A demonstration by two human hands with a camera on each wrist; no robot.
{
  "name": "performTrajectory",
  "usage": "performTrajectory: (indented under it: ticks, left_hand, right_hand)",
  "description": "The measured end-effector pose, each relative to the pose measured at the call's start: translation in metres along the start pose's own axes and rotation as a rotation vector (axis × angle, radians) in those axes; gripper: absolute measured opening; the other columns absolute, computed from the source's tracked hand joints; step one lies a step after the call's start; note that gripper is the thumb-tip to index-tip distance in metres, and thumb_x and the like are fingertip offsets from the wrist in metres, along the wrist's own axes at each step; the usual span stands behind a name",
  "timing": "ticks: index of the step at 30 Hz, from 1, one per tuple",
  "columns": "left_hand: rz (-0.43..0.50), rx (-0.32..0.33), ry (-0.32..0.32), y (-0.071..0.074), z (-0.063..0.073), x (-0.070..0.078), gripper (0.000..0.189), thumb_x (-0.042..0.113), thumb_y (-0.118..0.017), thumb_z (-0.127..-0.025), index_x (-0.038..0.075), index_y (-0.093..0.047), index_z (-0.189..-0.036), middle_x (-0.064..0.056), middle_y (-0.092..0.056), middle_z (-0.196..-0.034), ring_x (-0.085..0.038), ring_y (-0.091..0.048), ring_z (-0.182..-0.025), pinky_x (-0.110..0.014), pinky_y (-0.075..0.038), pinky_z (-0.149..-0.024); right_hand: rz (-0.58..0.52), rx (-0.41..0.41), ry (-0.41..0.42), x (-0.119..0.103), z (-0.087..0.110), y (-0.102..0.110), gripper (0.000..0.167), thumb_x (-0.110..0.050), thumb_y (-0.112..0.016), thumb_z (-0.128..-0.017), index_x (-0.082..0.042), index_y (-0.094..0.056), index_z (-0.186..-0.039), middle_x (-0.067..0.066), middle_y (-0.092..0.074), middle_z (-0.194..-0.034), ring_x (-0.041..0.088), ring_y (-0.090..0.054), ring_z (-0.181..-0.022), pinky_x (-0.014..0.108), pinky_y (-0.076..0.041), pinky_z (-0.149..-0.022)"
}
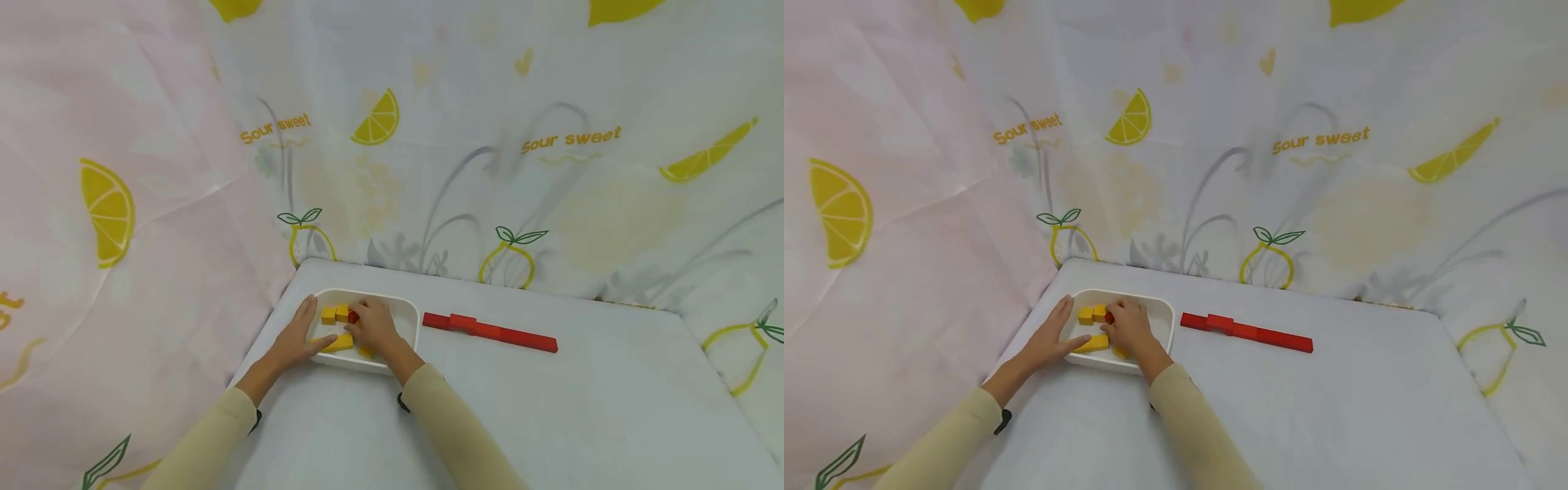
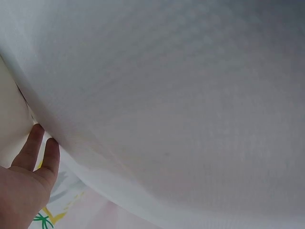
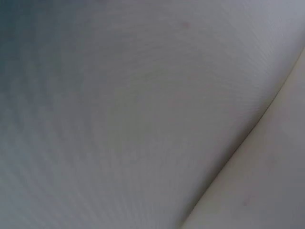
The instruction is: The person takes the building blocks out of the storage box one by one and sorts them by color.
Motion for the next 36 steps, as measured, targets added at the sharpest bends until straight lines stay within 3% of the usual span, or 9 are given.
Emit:
performTrajectory:
  ticks: [4, 9, 14, 20, 24, 29, 36]
  left_hand:
    - [0.004, 0.012, 0.001, 0.002, -0.001, 0.002, 0.105, 0.052, -0.068, -0.086, 0.004, -0.009, -0.158, -0.019, -0.006, -0.166, -0.042, -0.020, -0.149, -0.063, -0.028, -0.115]
    - [0.006, -0.009, 0.009, -0.006, 0.004, -0.002, 0.106, 0.054, -0.067, -0.086, 0.002, -0.009, -0.158, -0.021, -0.006, -0.166, -0.043, -0.019, -0.149, -0.064, -0.026, -0.116]
    - [0.002, 0.001, -0.003, -0.008, 0.004, -0.001, 0.105, 0.053, -0.067, -0.087, 0.002, -0.009, -0.158, -0.021, -0.007, -0.166, -0.043, -0.021, -0.149, -0.063, -0.027, -0.116]
    - [0.010, 0.001, -0.001, -0.004, 0.000, 0.001, 0.106, 0.053, -0.067, -0.087, 0.002, -0.009, -0.158, -0.020, -0.006, -0.166, -0.042, -0.020, -0.149, -0.063, -0.026, -0.116]
    - [0.000, -0.002, 0.016, -0.004, 0.000, 0.000, 0.106, 0.055, -0.066, -0.086, 0.003, -0.009, -0.158, -0.019, -0.006, -0.166, -0.042, -0.020, -0.150, -0.063, -0.026, -0.116]
    - [0.003, -0.011, 0.033, -0.004, 0.003, -0.002, 0.104, 0.052, -0.067, -0.087, 0.003, -0.008, -0.158, -0.020, -0.005, -0.166, -0.042, -0.019, -0.150, -0.062, -0.025, -0.117]
    - [0.011, 0.015, 0.010, -0.001, 0.001, 0.000, 0.105, 0.054, -0.067, -0.087, 0.002, -0.009, -0.158, -0.020, -0.006, -0.166, -0.042, -0.019, -0.150, -0.062, -0.025, -0.117]
  right_hand:
    - [0.015, -0.003, -0.009, 0.000, -0.001, 0.005, 0.037, -0.046, -0.069, -0.090, -0.020, -0.066, -0.117, -0.002, -0.064, -0.118, 0.016, -0.054, -0.113, 0.036, -0.042, -0.104]
    - [0.006, -0.003, -0.011, 0.000, 0.008, -0.003, 0.026, -0.043, -0.072, -0.088, -0.022, -0.064, -0.101, -0.006, -0.061, -0.099, 0.015, -0.052, -0.099, 0.035, -0.042, -0.098]
    - [0.011, 0.022, 0.011, 0.002, 0.011, -0.005, 0.021, -0.037, -0.072, -0.090, -0.022, -0.068, -0.104, -0.005, -0.065, -0.106, 0.015, -0.053, -0.103, 0.033, -0.044, -0.103]
    - [-0.233, 0.008, -0.025, 0.005, 0.006, -0.001, 0.018, -0.024, -0.075, -0.088, -0.015, -0.066, -0.101, -0.001, -0.059, -0.102, 0.014, -0.052, -0.091, 0.023, -0.052, -0.085]
    - [-0.326, -0.001, -0.070, 0.004, 0.005, -0.002, 0.026, -0.021, -0.075, -0.089, -0.011, -0.062, -0.109, 0.004, -0.059, -0.108, 0.017, -0.054, -0.097, 0.028, -0.054, -0.091]
    - [-0.344, 0.002, -0.073, 0.002, 0.007, -0.005, 0.047, -0.017, -0.071, -0.091, -0.010, -0.056, -0.135, 0.011, -0.054, -0.133, 0.023, -0.056, -0.114, 0.036, -0.051, -0.103]
    - [-0.291, 0.051, -0.039, 0.002, 0.007, 0.001, 0.037, -0.018, -0.071, -0.091, -0.009, -0.065, -0.126, 0.009, -0.053, -0.127, 0.022, -0.057, -0.109, 0.034, -0.054, -0.098]
Point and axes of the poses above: each hand's wrist, its own z-axis away from the middle knuckle, its own y-axis out of the back of the hand, x = y × z, the point moved 3 cm from there along -z, towards the middle knuckle
